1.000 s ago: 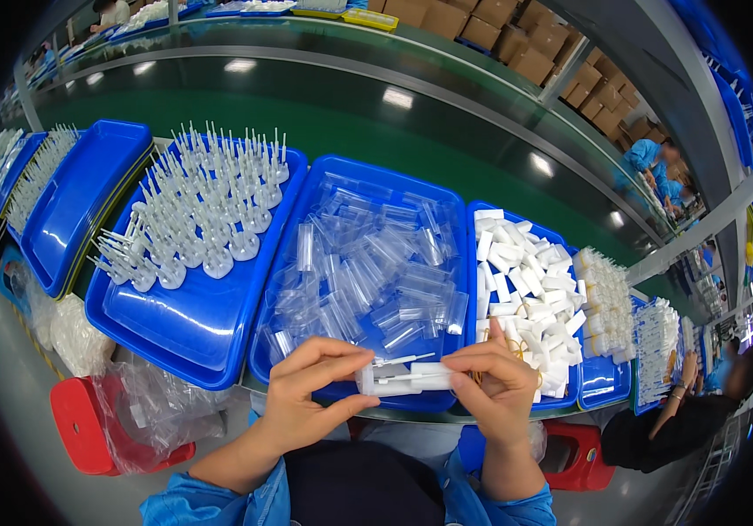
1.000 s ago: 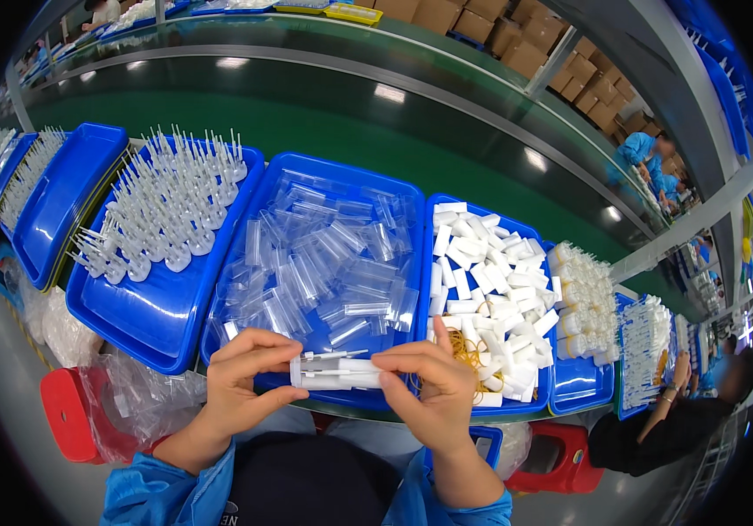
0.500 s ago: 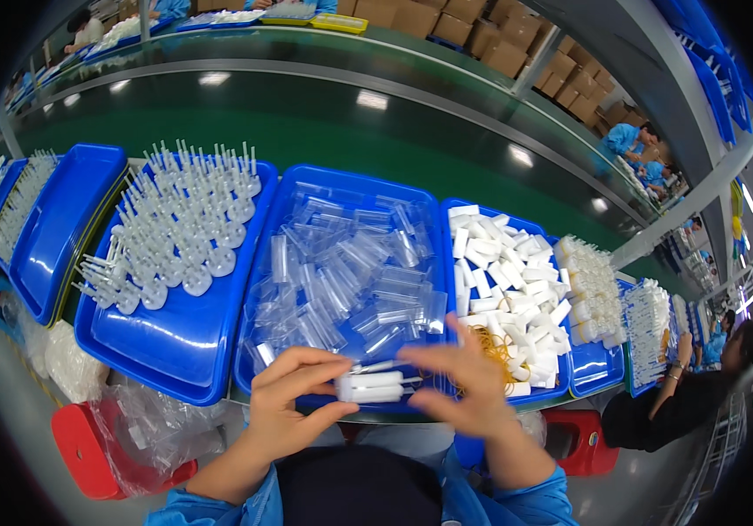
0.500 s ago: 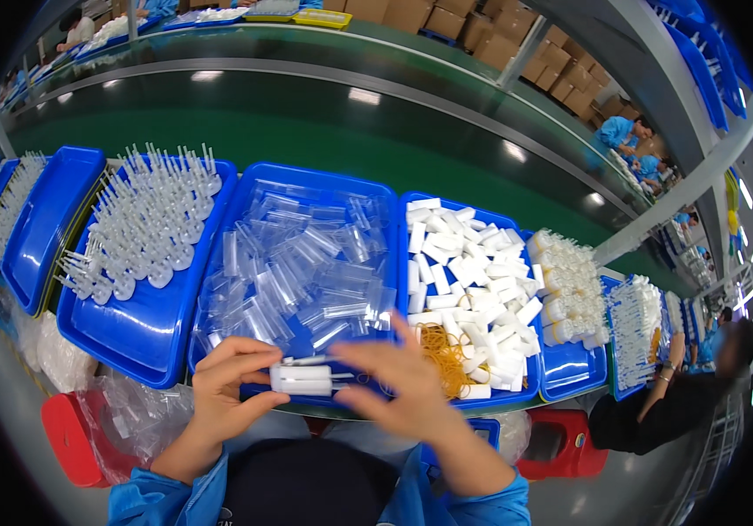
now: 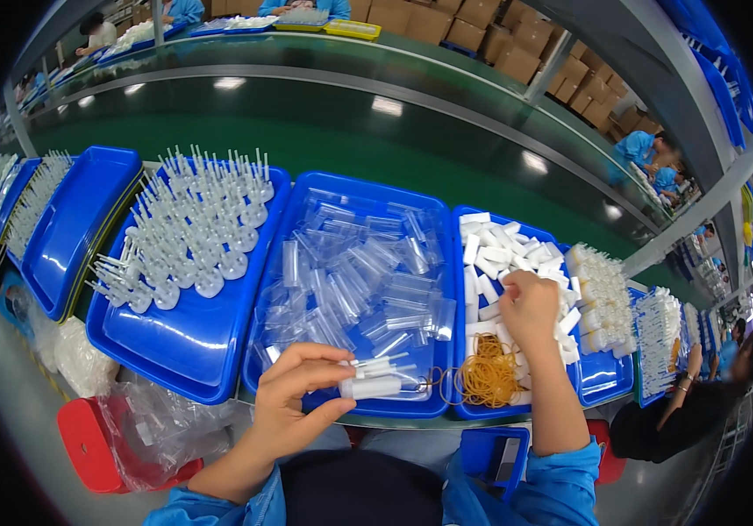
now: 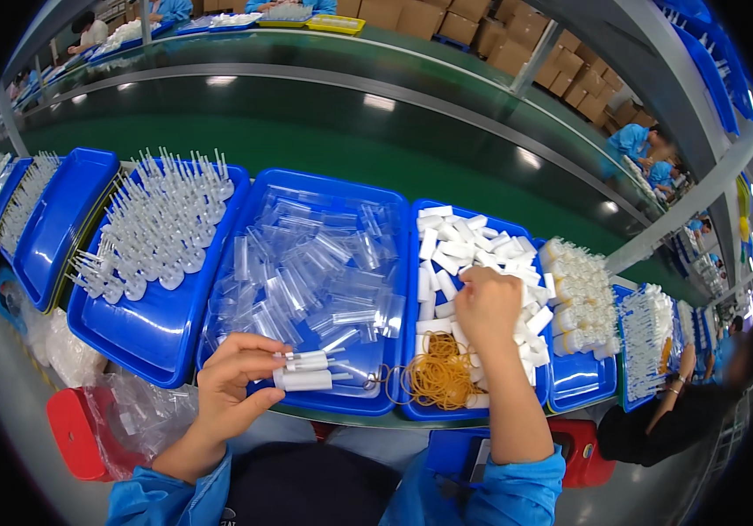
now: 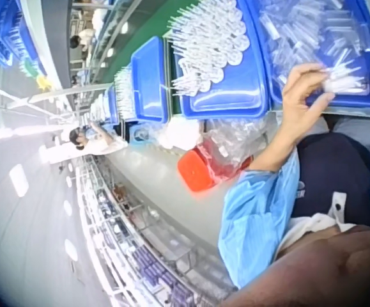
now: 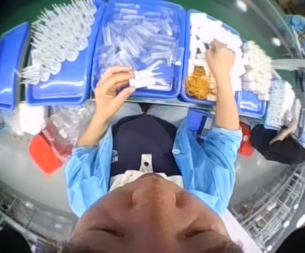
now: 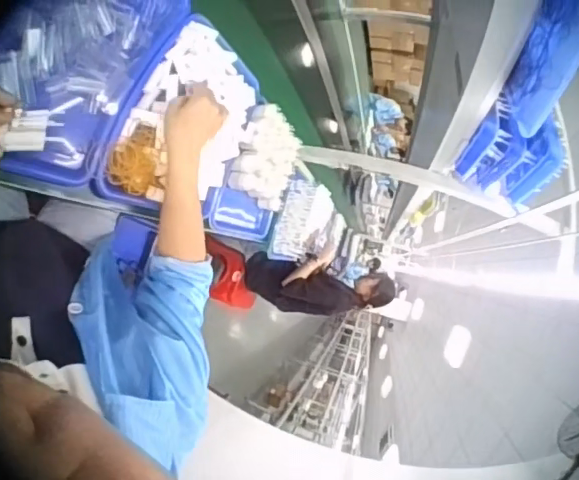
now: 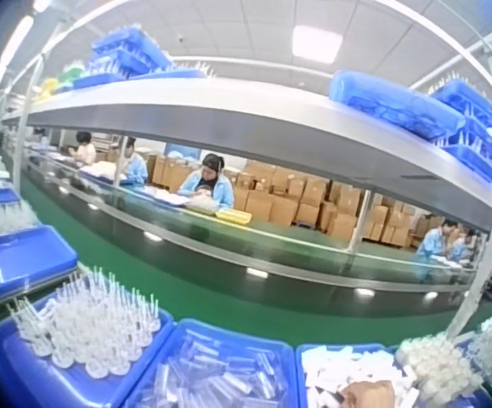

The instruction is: The person assembles small white plastic components by inserting clear cylindrical pieces into white bases and securing them with rubber bands. The person handles the components one at a time, placing finished units into a blue tray.

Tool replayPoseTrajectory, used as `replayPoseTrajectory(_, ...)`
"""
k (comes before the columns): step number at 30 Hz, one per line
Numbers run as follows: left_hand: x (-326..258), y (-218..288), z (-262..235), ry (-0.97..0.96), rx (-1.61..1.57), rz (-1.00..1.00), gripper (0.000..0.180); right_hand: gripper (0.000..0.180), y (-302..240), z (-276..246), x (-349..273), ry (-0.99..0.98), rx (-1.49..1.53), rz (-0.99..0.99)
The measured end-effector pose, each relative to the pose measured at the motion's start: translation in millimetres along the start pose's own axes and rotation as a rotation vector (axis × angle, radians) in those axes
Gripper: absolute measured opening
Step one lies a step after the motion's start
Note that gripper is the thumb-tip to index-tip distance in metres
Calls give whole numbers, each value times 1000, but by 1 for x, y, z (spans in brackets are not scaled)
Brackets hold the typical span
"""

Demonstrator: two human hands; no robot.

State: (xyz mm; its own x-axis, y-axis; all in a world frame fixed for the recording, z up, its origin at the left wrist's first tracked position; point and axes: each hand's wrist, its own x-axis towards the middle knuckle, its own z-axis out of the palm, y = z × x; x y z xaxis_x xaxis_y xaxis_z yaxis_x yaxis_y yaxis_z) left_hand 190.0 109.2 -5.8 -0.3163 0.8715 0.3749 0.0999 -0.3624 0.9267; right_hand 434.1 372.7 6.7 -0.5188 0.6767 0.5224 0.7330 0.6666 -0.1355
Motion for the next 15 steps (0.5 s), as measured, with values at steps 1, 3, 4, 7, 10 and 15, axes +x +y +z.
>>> replayPoseTrajectory(1,-2,-6,-2,10,30,14,38,10,-5,-9,3,-6,11,22)
replayPoseTrajectory(3,-4,-10,-1,-19,61,38,37,8,-4,-10,0,-17,77,36)
replayPoseTrajectory(4,-5,-11,-2,-42,80,44,36,9,-4,-9,-2,-22,110,45)
replayPoseTrajectory(7,-2,-10,2,-37,53,51,38,15,-6,0,-3,-99,68,14)
replayPoseTrajectory(10,-1,-4,6,14,14,9,41,13,1,7,-2,-219,76,100)
replayPoseTrajectory(15,-2,-7,6,69,41,-10,48,13,-2,0,9,-376,123,287)
